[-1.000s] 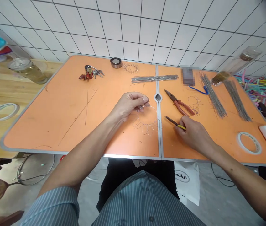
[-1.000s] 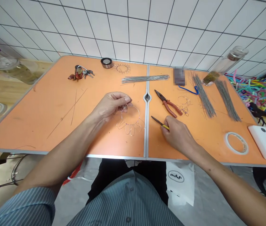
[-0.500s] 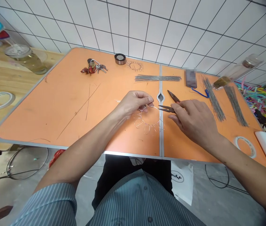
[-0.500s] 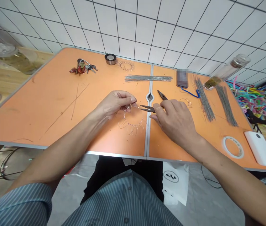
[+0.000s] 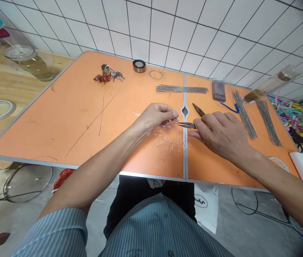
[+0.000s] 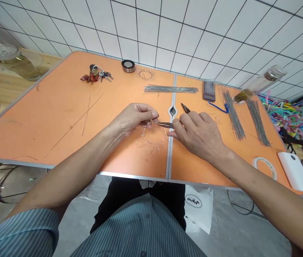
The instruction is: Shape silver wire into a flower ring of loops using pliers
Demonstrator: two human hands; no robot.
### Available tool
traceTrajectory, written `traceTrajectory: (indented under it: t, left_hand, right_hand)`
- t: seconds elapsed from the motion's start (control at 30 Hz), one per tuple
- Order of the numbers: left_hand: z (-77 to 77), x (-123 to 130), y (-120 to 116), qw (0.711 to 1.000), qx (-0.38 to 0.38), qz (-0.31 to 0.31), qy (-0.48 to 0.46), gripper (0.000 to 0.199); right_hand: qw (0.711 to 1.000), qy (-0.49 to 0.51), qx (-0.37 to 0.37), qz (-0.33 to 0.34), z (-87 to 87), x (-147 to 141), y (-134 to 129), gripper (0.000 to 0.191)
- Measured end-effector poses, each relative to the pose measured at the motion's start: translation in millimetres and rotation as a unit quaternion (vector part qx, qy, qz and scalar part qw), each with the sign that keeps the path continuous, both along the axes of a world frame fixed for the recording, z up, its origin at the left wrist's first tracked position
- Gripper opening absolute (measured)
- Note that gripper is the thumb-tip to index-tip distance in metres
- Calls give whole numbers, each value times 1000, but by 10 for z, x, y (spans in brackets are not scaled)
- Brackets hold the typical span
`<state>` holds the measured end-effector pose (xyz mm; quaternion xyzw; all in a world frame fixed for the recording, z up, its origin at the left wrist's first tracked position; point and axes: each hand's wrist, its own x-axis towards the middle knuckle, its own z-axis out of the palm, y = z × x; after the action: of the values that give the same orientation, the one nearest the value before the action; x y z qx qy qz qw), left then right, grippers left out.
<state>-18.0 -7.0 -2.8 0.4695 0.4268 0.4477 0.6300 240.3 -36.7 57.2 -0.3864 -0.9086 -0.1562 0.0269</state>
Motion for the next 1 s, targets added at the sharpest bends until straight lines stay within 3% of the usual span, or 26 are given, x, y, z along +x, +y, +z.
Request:
traceTrajectory:
  t: [0.43,0.6,0.77,0.9,1.0]
  left_hand:
    - [22,12,-11,1000,-5,-9,9,19]
    - [29,13,-17,1000,-4,-12,9,19]
    - [30,5,-21,1000,3,-19,13,18]
    - [30,0,-29,999,16,-37,23,20]
    - [28,3,-36,998,21,-49,27,21]
  right_hand:
    - [996,66,-61,-3,64,-13,20,56]
    - [997,51,-53,18,52,-2,40,57]
    - [997,-13,29,72,-10,53,98,60]
    - [978,-62,148,133,-80,108,137,59]
    - [967,-64,191,158,-111,135,155,58]
